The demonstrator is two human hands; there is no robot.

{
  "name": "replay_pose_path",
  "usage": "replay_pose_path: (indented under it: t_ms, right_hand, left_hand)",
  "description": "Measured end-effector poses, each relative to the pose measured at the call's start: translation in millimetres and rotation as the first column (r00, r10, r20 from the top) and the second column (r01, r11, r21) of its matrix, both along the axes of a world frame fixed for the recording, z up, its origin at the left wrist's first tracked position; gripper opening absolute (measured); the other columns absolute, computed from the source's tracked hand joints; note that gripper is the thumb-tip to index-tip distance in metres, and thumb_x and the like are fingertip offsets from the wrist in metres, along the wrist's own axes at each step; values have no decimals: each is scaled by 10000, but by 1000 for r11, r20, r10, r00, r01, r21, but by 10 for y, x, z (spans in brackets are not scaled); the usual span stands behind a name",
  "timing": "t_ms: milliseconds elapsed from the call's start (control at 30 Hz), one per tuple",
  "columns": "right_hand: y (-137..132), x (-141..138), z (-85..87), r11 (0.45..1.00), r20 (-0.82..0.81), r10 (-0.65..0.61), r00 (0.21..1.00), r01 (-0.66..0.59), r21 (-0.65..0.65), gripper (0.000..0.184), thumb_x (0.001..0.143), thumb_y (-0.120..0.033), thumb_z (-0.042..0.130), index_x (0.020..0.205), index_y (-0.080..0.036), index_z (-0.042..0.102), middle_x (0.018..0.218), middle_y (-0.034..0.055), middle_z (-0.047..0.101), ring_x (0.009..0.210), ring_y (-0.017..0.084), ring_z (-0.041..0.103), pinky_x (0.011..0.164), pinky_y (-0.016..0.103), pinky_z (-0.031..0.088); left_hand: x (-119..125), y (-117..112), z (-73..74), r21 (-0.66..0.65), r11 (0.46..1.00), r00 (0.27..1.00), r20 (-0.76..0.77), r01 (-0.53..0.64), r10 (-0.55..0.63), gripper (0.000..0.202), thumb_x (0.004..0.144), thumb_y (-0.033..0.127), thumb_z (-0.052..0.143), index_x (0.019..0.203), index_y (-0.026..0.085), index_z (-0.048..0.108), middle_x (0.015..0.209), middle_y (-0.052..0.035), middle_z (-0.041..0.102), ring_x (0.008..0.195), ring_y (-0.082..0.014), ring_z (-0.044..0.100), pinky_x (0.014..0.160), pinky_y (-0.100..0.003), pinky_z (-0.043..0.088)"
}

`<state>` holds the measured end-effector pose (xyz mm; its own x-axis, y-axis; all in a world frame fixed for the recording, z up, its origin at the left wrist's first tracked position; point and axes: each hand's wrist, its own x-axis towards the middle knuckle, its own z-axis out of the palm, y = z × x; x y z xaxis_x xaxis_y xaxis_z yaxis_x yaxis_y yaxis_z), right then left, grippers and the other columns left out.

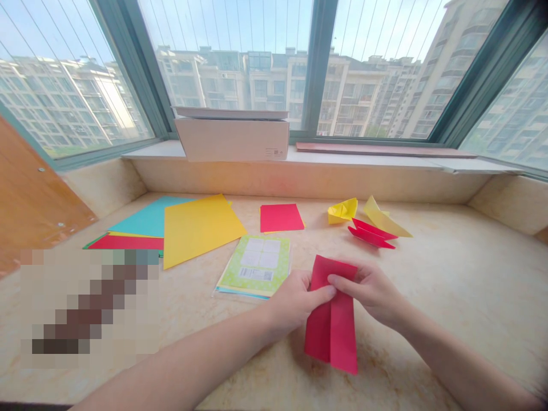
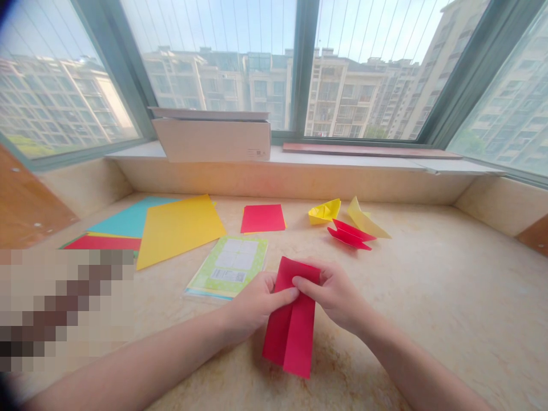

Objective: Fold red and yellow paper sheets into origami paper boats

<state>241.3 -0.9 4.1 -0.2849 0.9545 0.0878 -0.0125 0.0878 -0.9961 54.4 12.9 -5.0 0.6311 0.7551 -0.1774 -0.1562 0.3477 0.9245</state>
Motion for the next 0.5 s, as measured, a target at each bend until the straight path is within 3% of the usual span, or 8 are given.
replay_pose_path:
  t_ms: [100,267,500]
  right_hand:
    - [-1,1,3,996,22,7,1000,-9,91,209,926,-343,736,1121,-289,790,993,30,715,962,202,648,848,327,527]
    - [1,31,-31,973,128,-9,992,-21,231,190,972,-406,673,1069,-338,821,936,33,614,872,174,576,736,299,493]
    - [-6,37,-36,964,148,-18,989,-22,265,215,980,-451,650,1097,-373,813,1003,39,594,825,162,567,755,336,498]
  left_hand:
    - [-7,2,9,-12,1000,1000,6,9,-9,347,769,433,835,910,134,730,830,-36,712,742,-147,630,701,-255,449]
    - [8,1,41,1,1000,999,46,18,-18,384,764,467,843,919,132,737,828,-27,695,745,-136,609,721,-252,438]
    - [15,-15,88,-15,1000,997,82,-5,6,315,806,408,785,965,139,745,778,-34,688,728,-149,612,732,-258,450]
